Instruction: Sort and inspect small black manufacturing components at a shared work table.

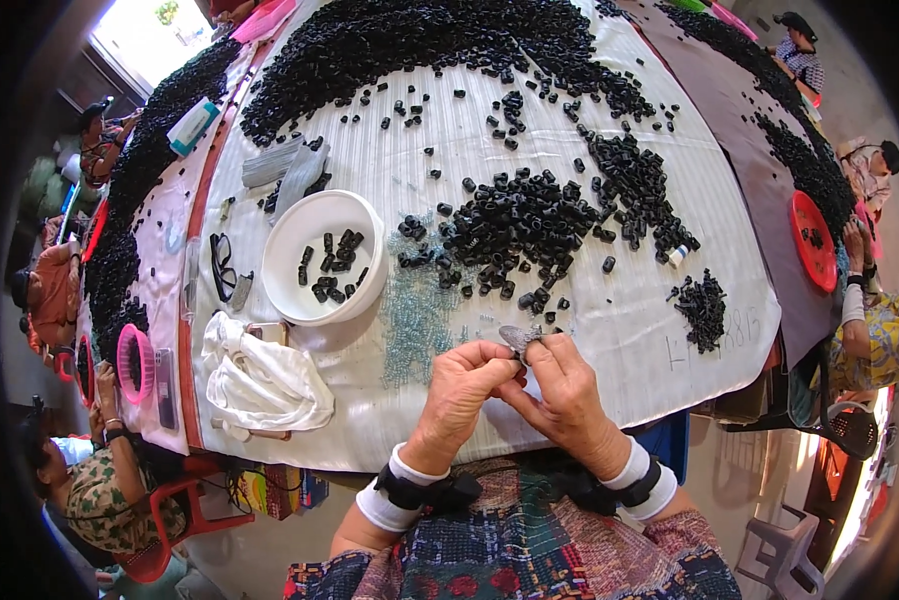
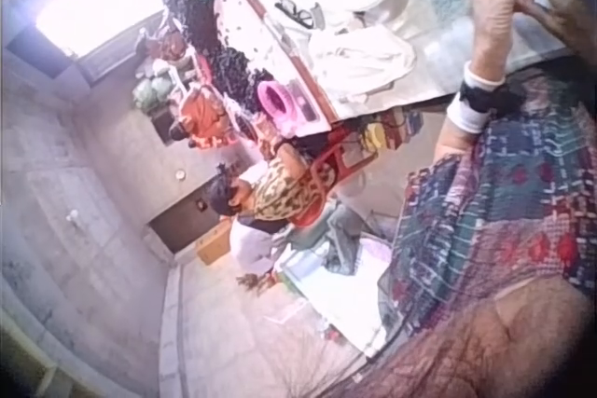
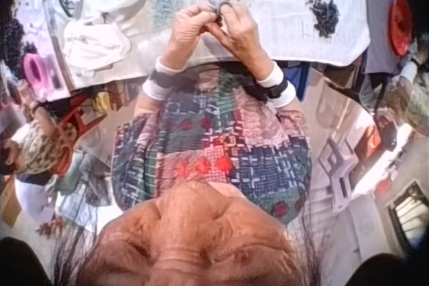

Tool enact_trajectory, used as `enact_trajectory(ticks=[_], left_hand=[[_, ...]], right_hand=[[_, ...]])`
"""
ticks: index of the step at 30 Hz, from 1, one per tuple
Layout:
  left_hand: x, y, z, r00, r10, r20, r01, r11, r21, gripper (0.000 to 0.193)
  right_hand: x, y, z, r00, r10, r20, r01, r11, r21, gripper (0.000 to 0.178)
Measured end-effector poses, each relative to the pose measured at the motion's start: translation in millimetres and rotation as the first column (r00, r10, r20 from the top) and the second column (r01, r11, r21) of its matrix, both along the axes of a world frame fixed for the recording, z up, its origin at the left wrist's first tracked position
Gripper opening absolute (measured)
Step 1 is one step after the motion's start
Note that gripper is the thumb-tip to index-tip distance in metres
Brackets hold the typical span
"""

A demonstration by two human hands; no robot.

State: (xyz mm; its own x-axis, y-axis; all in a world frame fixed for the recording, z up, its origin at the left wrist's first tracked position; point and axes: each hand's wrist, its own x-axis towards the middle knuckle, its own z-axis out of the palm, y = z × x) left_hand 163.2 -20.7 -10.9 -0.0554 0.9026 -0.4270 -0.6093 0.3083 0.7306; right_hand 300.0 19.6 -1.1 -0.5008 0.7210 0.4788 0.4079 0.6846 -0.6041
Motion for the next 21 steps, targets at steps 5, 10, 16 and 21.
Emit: enact_trajectory(ticks=[5, 10, 16, 21], left_hand=[[-2.4, 0.4, -6.1, 0.999, -0.034, -0.017, 0.034, 0.999, 0.004, 0.009], [-7.0, 1.7, 2.6, 0.994, -0.087, -0.061, 0.087, 0.996, 0.007, 0.013], [-11.6, 0.3, 4.8, 0.993, -0.112, 0.024, 0.111, 0.994, 0.008, 0.017], [-13.1, 2.8, 1.0, 0.992, -0.126, 0.009, 0.125, 0.990, 0.057, 0.016]], right_hand=[[0.1, 2.2, -1.7, 0.999, -0.022, 0.026, 0.020, 0.997, 0.075, 0.032], [4.7, 7.7, -2.5, 0.999, -0.022, 0.050, 0.017, 0.994, 0.107, 0.033], [7.8, 13.1, 2.9, 0.998, 0.010, 0.056, -0.015, 0.996, 0.088, 0.031], [5.4, 10.8, 1.1, 0.998, 0.049, 0.042, -0.055, 0.989, 0.137, 0.029]])
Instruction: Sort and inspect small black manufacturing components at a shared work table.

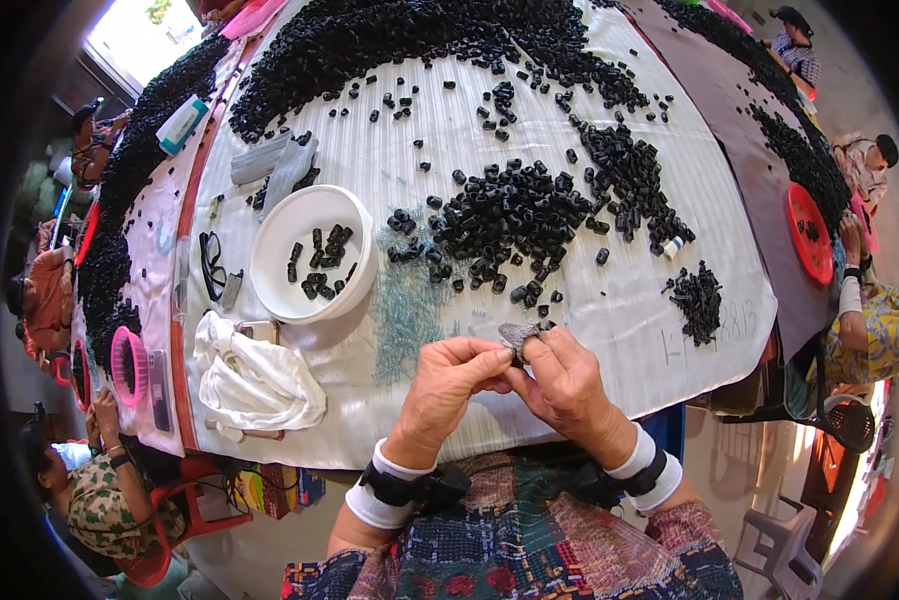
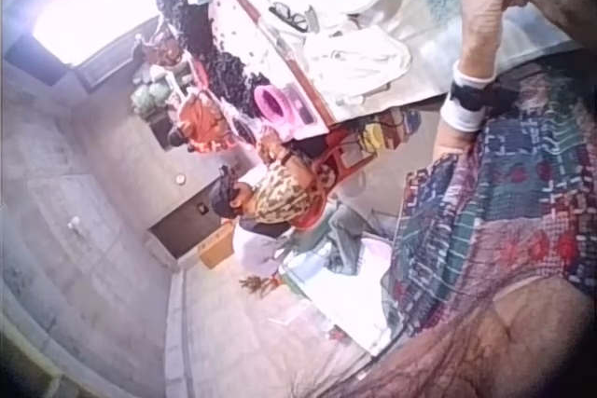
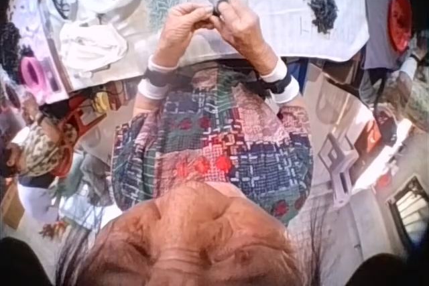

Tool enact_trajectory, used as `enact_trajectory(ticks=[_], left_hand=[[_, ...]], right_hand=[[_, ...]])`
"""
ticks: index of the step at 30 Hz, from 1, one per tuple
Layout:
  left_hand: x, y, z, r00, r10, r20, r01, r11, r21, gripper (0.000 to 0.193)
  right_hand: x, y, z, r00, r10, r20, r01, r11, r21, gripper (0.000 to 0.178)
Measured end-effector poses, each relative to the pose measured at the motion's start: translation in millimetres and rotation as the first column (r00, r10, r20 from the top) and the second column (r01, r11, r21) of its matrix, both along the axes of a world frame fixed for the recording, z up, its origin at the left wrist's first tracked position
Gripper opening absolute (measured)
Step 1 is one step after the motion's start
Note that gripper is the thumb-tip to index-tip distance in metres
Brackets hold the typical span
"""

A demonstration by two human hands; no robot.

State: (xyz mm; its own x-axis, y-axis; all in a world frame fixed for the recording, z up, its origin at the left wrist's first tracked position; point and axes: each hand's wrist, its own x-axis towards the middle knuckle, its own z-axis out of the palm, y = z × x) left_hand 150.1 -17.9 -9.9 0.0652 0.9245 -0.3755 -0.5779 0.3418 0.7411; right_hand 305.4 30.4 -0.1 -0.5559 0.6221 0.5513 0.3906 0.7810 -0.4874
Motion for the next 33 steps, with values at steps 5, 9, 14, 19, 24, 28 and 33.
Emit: enact_trajectory(ticks=[5, 9, 14, 19, 24, 28, 33], left_hand=[[-0.6, -0.2, 1.5, 1.000, 0.002, 0.017, -0.001, 0.999, -0.050, 0.015], [-1.0, 1.2, 6.4, 1.000, -0.011, -0.017, 0.009, 0.997, -0.071, 0.014], [-0.8, 2.2, 6.1, 1.000, -0.023, -0.005, 0.023, 0.999, -0.039, 0.014], [1.5, 1.0, 8.7, 0.999, -0.026, -0.039, 0.024, 0.998, -0.050, 0.014], [3.2, -1.6, 11.6, 0.990, -0.055, -0.126, 0.046, 0.996, -0.070, 0.013], [6.7, -1.9, 18.9, 0.978, -0.088, -0.188, 0.077, 0.995, -0.065, 0.012], [5.8, -6.7, 14.8, 0.951, -0.139, -0.277, 0.129, 0.990, -0.053, 0.013]], right_hand=[[1.8, -1.4, -8.1, 1.000, -0.006, -0.011, 0.006, 0.999, -0.038, 0.028], [1.3, 3.6, -3.6, 1.000, -0.006, 0.013, 0.007, 0.999, -0.045, 0.028], [0.3, 3.7, 5.6, 1.000, 0.004, -0.018, -0.005, 0.998, -0.063, 0.031], [2.8, 1.7, 5.3, 0.998, -0.051, -0.040, 0.048, 0.997, -0.052, 0.034], [7.5, -3.0, 3.4, 0.999, -0.013, 0.036, 0.016, 0.996, -0.088, 0.027], [11.3, -4.2, 3.7, 0.998, -0.019, 0.052, 0.021, 0.999, -0.041, 0.022], [13.6, -7.5, -0.8, 0.997, 0.032, 0.069, -0.028, 0.999, -0.046, 0.023]])
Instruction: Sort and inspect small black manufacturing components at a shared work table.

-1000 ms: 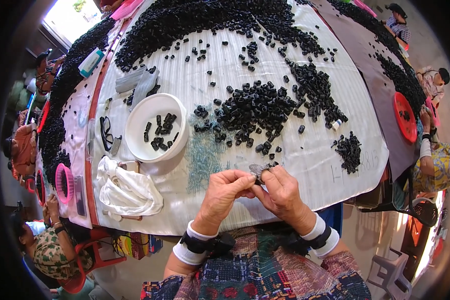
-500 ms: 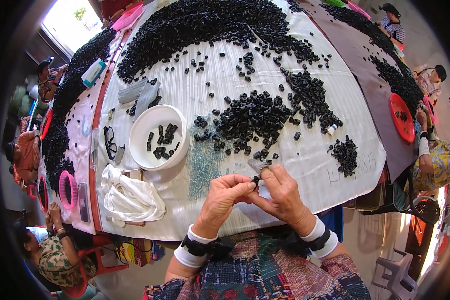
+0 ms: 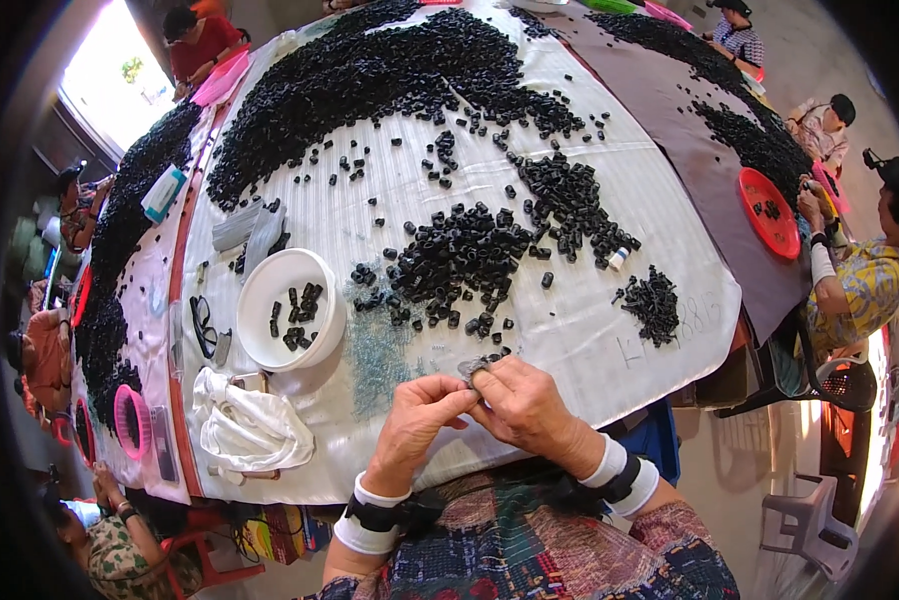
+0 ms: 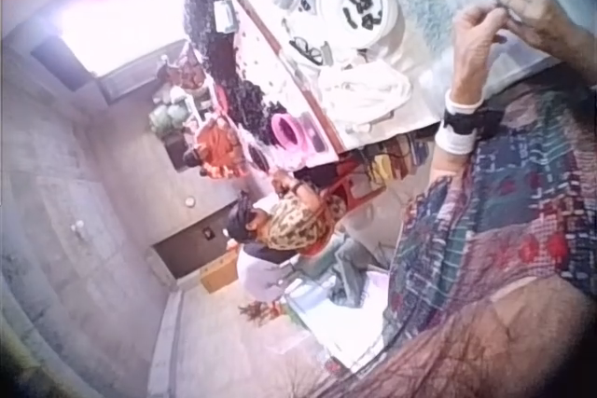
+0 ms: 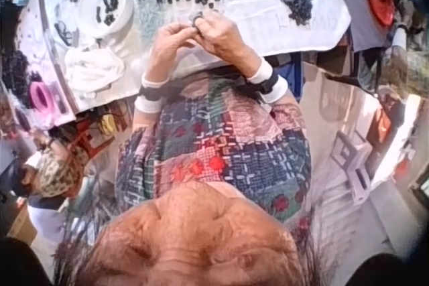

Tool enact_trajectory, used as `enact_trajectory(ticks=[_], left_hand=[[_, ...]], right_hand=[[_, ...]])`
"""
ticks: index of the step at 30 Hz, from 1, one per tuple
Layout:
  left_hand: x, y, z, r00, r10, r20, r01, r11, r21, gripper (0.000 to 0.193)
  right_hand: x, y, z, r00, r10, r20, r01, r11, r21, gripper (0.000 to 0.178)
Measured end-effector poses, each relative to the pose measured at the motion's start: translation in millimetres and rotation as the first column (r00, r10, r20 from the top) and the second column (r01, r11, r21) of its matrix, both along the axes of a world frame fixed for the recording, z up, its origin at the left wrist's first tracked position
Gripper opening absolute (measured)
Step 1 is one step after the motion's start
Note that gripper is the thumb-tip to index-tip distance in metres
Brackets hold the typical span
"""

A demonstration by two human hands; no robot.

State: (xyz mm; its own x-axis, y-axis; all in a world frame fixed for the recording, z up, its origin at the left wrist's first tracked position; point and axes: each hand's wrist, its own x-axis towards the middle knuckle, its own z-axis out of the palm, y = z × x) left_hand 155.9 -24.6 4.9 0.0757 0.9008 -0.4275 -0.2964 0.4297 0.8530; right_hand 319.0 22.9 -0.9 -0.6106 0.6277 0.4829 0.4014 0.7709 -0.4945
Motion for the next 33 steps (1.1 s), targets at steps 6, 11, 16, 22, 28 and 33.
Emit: enact_trajectory(ticks=[6, 11, 16, 22, 28, 33], left_hand=[[-7.0, 2.7, 2.3, 0.997, 0.068, 0.029, -0.068, 0.998, 0.009, 0.012], [-53.2, 10.9, 7.7, 0.956, 0.238, 0.173, -0.260, 0.959, 0.114, 0.017], [-106.1, 14.6, 14.5, 0.788, 0.515, 0.337, -0.565, 0.822, 0.066, 0.021], [-139.0, 20.6, 6.9, 0.713, 0.617, 0.332, -0.652, 0.758, -0.009, 0.024], [-119.3, 11.0, 14.7, 0.782, 0.536, 0.319, -0.588, 0.803, 0.092, 0.022], [-55.9, 12.6, 12.2, 0.914, 0.267, 0.305, -0.313, 0.943, 0.111, 0.017]], right_hand=[[8.8, 13.1, 4.2, 0.993, -0.051, -0.105, 0.039, 0.993, -0.107, 0.032], [36.7, 73.8, -26.6, 0.916, -0.397, -0.052, 0.399, 0.915, 0.054, 0.035], [48.9, 96.1, -59.0, 0.875, -0.474, 0.099, 0.474, 0.880, 0.032, 0.036], [47.4, 96.2, -55.4, 0.849, -0.508, 0.146, 0.500, 0.862, 0.090, 0.033], [26.5, 75.6, -29.3, 0.899, -0.428, -0.092, 0.426, 0.904, -0.045, 0.036], [-8.0, 35.0, 15.8, 0.980, -0.033, -0.198, 0.039, 0.999, 0.023, 0.042]])
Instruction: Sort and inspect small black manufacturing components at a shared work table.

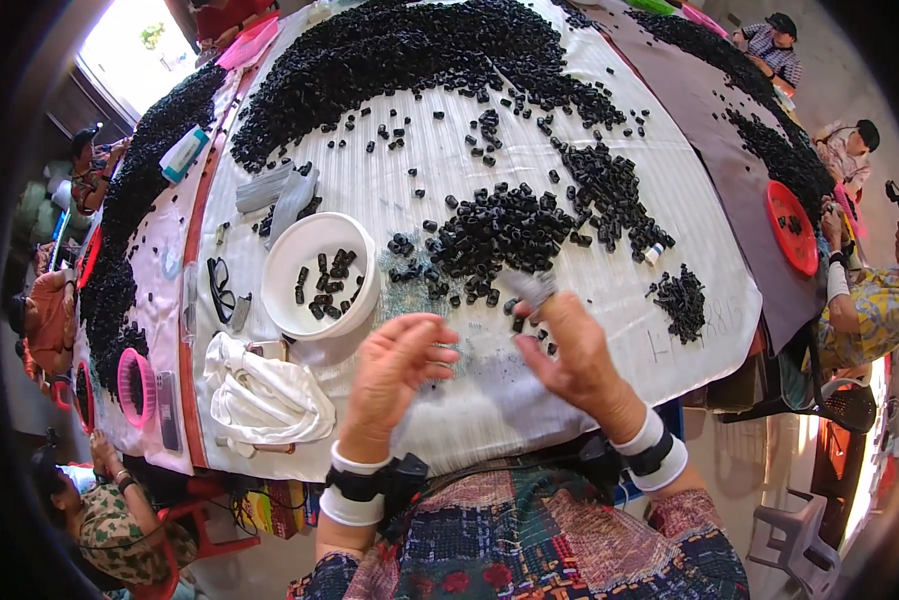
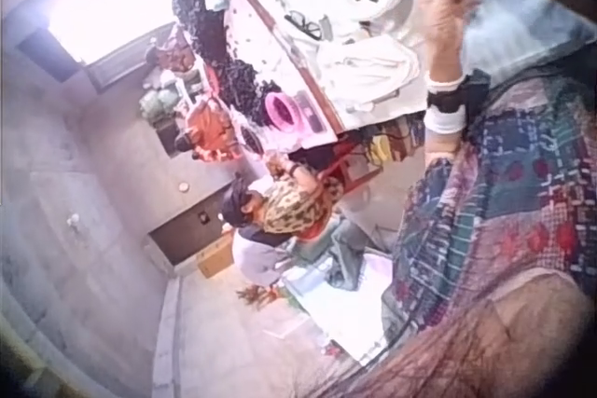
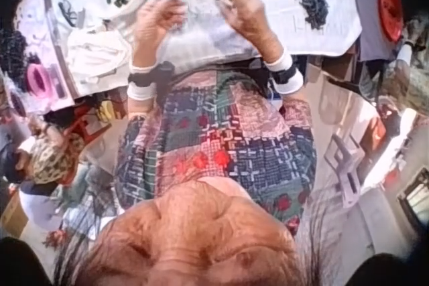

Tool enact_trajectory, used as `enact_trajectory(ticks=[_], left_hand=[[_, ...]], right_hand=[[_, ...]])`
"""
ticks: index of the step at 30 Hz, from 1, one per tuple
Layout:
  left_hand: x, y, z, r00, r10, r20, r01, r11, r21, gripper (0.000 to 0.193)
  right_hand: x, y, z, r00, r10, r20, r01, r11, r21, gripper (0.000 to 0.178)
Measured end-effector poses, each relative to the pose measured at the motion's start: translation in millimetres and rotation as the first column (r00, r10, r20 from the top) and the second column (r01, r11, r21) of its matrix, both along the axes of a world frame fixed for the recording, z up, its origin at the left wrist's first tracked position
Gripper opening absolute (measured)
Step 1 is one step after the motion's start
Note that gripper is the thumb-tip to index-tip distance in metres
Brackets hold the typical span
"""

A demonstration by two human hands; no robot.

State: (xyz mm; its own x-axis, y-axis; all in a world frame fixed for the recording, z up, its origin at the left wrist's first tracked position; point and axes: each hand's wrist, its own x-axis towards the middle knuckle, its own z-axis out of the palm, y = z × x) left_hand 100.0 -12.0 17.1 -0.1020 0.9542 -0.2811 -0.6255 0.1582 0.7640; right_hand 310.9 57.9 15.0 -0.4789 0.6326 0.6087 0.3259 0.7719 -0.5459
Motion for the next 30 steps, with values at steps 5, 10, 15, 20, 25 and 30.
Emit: enact_trajectory(ticks=[5, 10, 15, 20, 25, 30], left_hand=[[31.5, -12.4, -5.5, 0.982, -0.184, -0.027, 0.185, 0.982, 0.023, 0.016], [23.8, -20.4, -9.8, 0.990, -0.142, -0.015, 0.140, 0.986, -0.095, 0.014], [19.0, -25.2, -16.4, 0.998, -0.050, 0.024, 0.052, 0.994, -0.094, 0.012], [13.9, -28.9, -31.1, 0.998, -0.053, 0.030, 0.057, 0.991, -0.120, 0.012], [20.8, -23.7, -24.7, 0.997, -0.076, -0.006, 0.074, 0.983, -0.167, 0.013], [27.1, -19.3, -25.5, 0.990, -0.130, -0.054, 0.120, 0.980, -0.161, 0.015]], right_hand=[[-21.9, -29.8, 9.9, 0.981, 0.196, 0.005, -0.196, 0.979, 0.049, 0.043], [-7.2, -24.8, -2.9, 0.979, 0.200, -0.047, -0.204, 0.969, -0.137, 0.036], [7.3, -10.2, -33.2, 0.957, -0.103, 0.272, 0.089, 0.994, 0.067, 0.034], [-4.3, -13.0, -49.7, 0.835, -0.186, 0.517, 0.123, 0.980, 0.153, 0.031], [-3.5, -6.5, -54.0, 0.901, -0.193, 0.390, 0.151, 0.979, 0.135, 0.031], [-6.7, -11.9, -30.7, 0.990, -0.140, 0.013, 0.135, 0.924, -0.357, 0.029]])
